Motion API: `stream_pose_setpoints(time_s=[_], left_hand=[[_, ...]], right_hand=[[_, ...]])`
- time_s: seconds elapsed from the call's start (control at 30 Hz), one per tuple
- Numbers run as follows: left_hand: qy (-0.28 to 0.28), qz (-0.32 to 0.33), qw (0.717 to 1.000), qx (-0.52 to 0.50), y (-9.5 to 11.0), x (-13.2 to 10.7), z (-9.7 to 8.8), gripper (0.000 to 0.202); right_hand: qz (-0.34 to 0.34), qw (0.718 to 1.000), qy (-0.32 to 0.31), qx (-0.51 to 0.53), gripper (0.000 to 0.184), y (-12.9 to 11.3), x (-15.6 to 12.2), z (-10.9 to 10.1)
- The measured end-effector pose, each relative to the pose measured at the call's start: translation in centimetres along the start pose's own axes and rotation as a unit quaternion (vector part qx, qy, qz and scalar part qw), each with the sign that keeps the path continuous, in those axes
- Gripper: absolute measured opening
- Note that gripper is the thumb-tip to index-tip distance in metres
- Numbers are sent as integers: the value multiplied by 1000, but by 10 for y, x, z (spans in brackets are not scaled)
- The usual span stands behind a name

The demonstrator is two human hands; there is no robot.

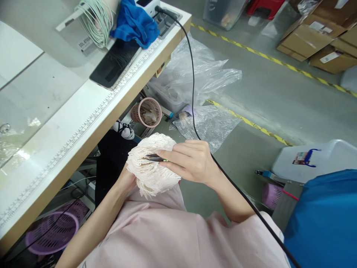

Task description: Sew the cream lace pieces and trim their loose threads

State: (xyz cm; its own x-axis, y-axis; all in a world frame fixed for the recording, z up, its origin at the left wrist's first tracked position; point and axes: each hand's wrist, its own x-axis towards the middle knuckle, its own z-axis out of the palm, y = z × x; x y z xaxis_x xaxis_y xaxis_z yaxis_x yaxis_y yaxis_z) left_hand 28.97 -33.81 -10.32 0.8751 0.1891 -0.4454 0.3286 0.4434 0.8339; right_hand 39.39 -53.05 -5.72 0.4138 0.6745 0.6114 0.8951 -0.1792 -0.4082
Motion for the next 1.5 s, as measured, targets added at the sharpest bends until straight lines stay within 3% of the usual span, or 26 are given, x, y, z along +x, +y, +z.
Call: stream_pose_setpoints(time_s=[0.57,0.83,1.17,1.5], left_hand=[[-3,-15,1000,1,-4,-1,-2,38],[4,-4,1000,2,-4,2,-5,40],[20,29,999,-16,-7,5,-13,40],[25,116,991,55,-11,9,-24,43]], right_hand=[[-1,1000,4,-9,13,0,0,2],[78,995,58,38,12,-1,-4,-1],[39,999,-2,24,16,-3,-8,-3],[10,999,-39,27,17,-6,-9,-4]])
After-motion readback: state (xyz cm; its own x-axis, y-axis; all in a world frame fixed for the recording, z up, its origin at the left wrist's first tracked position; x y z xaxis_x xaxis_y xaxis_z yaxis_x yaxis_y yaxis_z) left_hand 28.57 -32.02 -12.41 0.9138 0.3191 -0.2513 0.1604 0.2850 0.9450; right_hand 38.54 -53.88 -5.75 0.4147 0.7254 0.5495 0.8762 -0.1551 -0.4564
